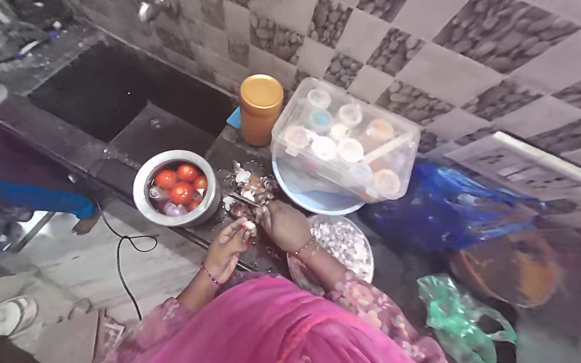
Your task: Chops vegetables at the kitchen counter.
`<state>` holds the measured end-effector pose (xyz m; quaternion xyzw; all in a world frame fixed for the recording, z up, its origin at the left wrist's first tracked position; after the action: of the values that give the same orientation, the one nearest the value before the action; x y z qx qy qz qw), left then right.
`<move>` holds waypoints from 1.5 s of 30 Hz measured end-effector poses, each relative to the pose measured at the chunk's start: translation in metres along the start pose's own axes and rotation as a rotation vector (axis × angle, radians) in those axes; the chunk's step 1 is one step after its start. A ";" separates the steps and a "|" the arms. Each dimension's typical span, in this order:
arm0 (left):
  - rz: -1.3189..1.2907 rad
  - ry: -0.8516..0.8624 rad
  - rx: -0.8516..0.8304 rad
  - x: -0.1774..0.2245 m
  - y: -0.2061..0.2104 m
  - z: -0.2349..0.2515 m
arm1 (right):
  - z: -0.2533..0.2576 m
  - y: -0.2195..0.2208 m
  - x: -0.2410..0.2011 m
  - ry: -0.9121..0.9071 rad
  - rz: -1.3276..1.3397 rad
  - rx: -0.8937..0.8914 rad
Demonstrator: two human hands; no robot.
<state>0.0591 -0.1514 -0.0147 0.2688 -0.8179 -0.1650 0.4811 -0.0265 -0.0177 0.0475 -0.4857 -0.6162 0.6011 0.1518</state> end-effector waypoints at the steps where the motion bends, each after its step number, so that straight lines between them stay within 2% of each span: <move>1: 0.006 -0.011 0.002 0.000 0.002 -0.001 | 0.002 0.000 0.002 -0.004 -0.035 0.002; 4: -0.002 -0.021 -0.028 0.000 0.007 0.000 | 0.005 0.002 0.006 -0.027 -0.063 0.110; 6: -0.020 -0.016 -0.102 0.001 0.010 0.002 | 0.002 -0.002 0.010 -0.001 0.010 0.152; 13: -0.140 -0.109 -0.334 -0.004 0.045 0.004 | -0.064 -0.008 0.035 -0.075 0.668 0.356; 20: 0.088 -0.153 -0.566 -0.020 0.090 0.007 | -0.113 0.008 0.053 -0.016 0.696 0.640; 23: 0.223 -0.134 -0.617 -0.025 0.099 0.010 | -0.127 0.008 0.063 0.035 0.848 0.640; 27: 0.381 -0.191 -0.653 -0.032 0.106 0.011 | -0.146 0.013 0.073 0.078 0.992 0.617; 32: 0.312 -0.372 -0.692 -0.049 0.117 0.010 | -0.160 0.027 0.082 0.149 0.860 0.526; 39: 0.313 -0.512 -0.736 -0.057 0.134 0.011 | -0.168 0.033 0.085 0.182 0.768 0.571; 45: 0.325 -0.592 -0.758 -0.061 0.143 0.014 | -0.173 0.032 0.089 0.127 0.780 0.605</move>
<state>0.0306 -0.0004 0.0113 -0.1138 -0.8331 -0.4426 0.3117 0.0773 0.1484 0.0240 -0.6500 -0.1762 0.7341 0.0871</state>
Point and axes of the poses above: each hand's wrist, its own z-axis towards the middle knuckle, its own y-axis out of the palm, x = y × z, the point moved 4 cm from there along z, towards the middle knuckle, and after that the axes turned 10 degrees about -y, right-handed, at the moved point
